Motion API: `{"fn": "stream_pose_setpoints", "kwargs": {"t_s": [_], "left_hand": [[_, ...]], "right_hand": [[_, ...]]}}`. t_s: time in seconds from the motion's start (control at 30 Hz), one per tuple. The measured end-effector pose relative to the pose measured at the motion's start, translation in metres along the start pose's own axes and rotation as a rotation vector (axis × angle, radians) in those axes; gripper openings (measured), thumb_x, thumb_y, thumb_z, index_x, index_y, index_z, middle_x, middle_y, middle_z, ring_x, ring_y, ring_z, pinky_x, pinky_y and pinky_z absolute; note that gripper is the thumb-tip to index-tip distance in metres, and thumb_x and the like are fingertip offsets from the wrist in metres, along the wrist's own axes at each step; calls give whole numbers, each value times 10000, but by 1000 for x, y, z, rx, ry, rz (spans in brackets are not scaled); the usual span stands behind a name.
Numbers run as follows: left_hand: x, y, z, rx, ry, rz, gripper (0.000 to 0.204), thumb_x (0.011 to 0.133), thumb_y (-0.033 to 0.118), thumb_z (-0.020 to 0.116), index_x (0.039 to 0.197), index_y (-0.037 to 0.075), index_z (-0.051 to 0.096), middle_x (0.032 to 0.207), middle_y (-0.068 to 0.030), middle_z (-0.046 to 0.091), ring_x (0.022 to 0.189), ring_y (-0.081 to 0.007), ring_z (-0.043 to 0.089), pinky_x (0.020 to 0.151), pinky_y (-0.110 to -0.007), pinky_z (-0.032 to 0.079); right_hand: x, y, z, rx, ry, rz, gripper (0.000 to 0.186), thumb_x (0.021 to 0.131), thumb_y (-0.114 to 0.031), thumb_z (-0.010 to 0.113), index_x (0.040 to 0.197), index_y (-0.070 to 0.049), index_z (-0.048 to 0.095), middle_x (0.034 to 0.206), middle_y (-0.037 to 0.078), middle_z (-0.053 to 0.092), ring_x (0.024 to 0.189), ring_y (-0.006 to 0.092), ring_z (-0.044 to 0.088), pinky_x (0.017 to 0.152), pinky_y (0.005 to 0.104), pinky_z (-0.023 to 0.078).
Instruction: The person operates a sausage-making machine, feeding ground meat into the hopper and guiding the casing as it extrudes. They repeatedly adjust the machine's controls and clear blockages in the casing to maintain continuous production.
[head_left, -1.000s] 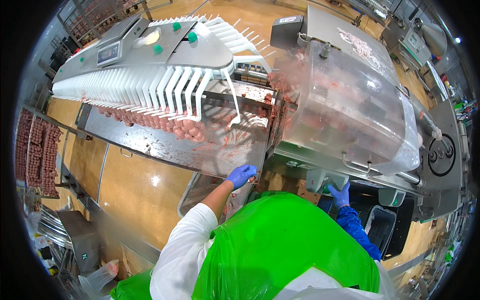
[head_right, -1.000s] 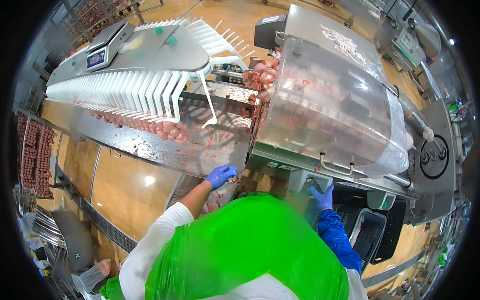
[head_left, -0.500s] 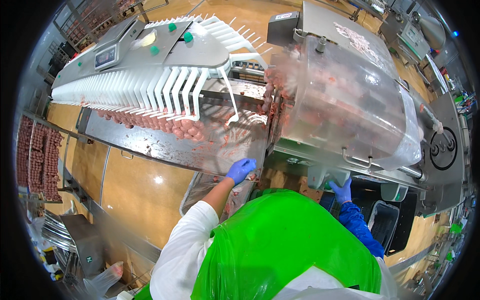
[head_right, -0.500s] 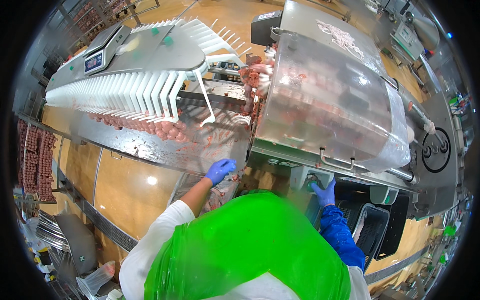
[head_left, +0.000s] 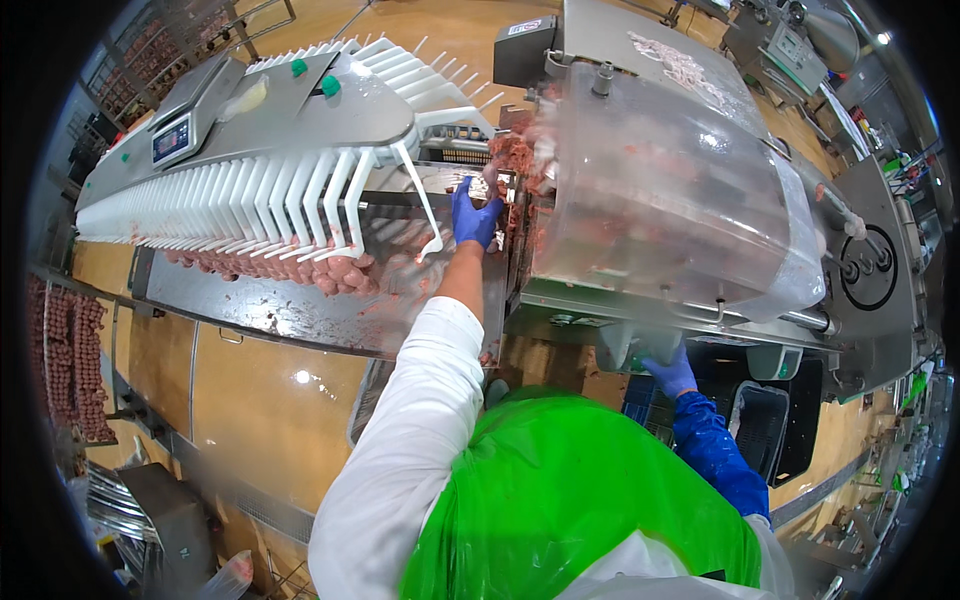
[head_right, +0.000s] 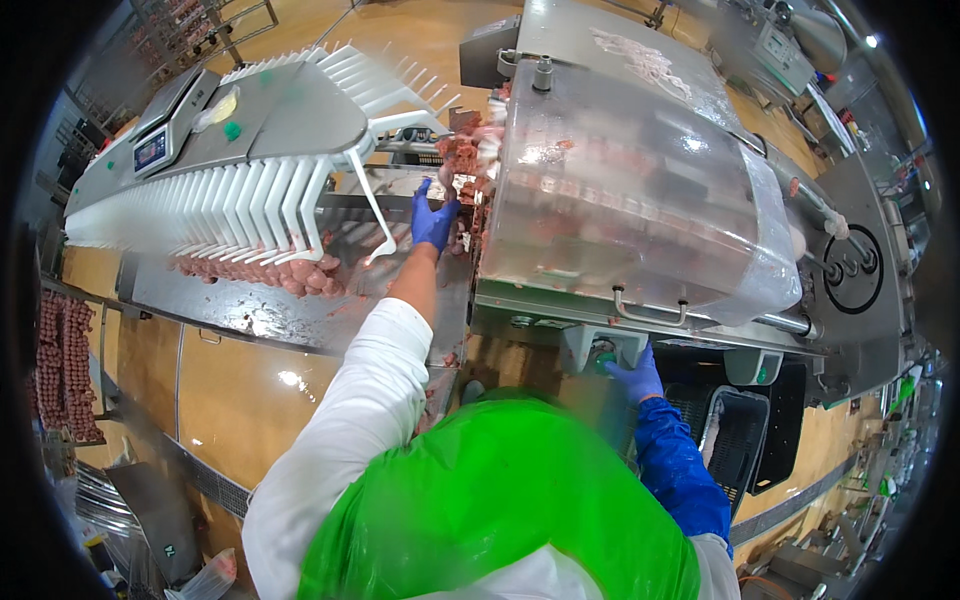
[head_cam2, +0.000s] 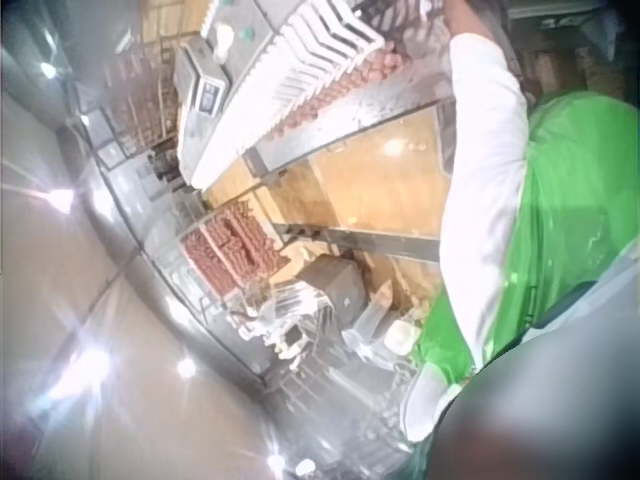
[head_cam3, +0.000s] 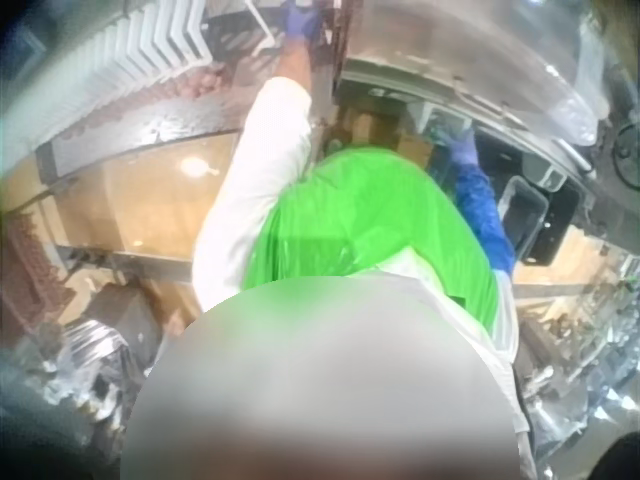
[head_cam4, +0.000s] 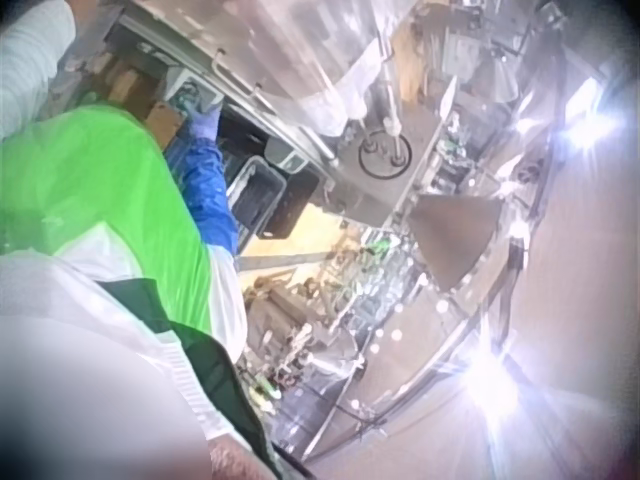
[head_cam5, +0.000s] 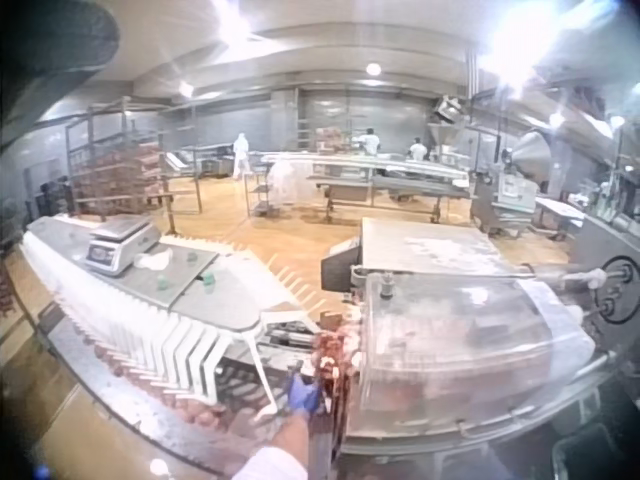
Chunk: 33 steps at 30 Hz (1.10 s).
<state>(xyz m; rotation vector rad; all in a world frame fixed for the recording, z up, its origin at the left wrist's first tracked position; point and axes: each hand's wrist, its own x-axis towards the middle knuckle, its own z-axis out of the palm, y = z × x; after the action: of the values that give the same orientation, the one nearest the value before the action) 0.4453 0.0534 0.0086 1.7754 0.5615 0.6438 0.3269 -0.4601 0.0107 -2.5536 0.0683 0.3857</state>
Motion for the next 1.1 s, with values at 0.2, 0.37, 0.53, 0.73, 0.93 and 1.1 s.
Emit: {"fn": "stream_pose_setpoints", "kwargs": {"t_s": [0.2, 0.37, 0.53, 0.73, 0.93, 1.1], "left_hand": [[-16, -95, -10, -375, -360, -192, 447, 826, 141, 768, 1236, 41, 620, 1101, -72, 648, 884, -200, 634, 882, -331, 511], [-19, -90, 5, -548, -133, -321, 467, 748, 13, 806, 1184, 50, 641, 876, -40, 595, 800, -134, 589, 706, -313, 529], [-37, -59, -33, -466, -314, -320, 321, 835, 230, 762, 1069, 43, 646, 860, -7, 601, 814, -146, 584, 747, -322, 485], [-165, -75, -118, -595, -283, -549, 267, 908, 271, 700, 1055, 66, 610, 847, -11, 604, 761, -151, 573, 713, -308, 473], [-221, 39, -182, -1253, -305, -603, 324, 935, 293, 648, 1114, 32, 579, 693, 13, 463, 613, -137, 487, 659, -321, 478], [-188, 42, -257, -978, -368, -538, 335, 912, 251, 661, 1156, 35, 581, 667, 35, 435, 523, -91, 438, 607, -310, 465]], "right_hand": [[-29, -81, -58, -240, 106, -321, 387, 817, -330, 749, 1038, -21, 676, 1020, 168, 684, 1012, 363, 634, 942, 420, 495], [-35, -163, -53, 39, -72, -686, 257, 842, -226, 735, 1025, -49, 698, 941, 131, 685, 908, 329, 643, 836, 421, 512], [-35, -230, -33, 76, -236, -964, 244, 847, -215, 739, 1052, -88, 703, 956, 123, 679, 925, 323, 639, 837, 417, 515], [-35, -256, 11, 70, -401, -1056, 368, 838, -271, 750, 1150, -93, 665, 1001, 123, 667, 963, 334, 628, 880, 422, 500], [-29, -308, 157, 99, -772, -1148, 469, 788, -371, 746, 1182, -146, 625, 1077, 114, 673, 1071, 307, 616, 1102, 423, 371], [-20, -295, 210, -311, -996, -1257, 352, 804, -385, 704, 1068, -157, 657, 973, 132, 691, 966, 339, 644, 925, 474, 460]]}}
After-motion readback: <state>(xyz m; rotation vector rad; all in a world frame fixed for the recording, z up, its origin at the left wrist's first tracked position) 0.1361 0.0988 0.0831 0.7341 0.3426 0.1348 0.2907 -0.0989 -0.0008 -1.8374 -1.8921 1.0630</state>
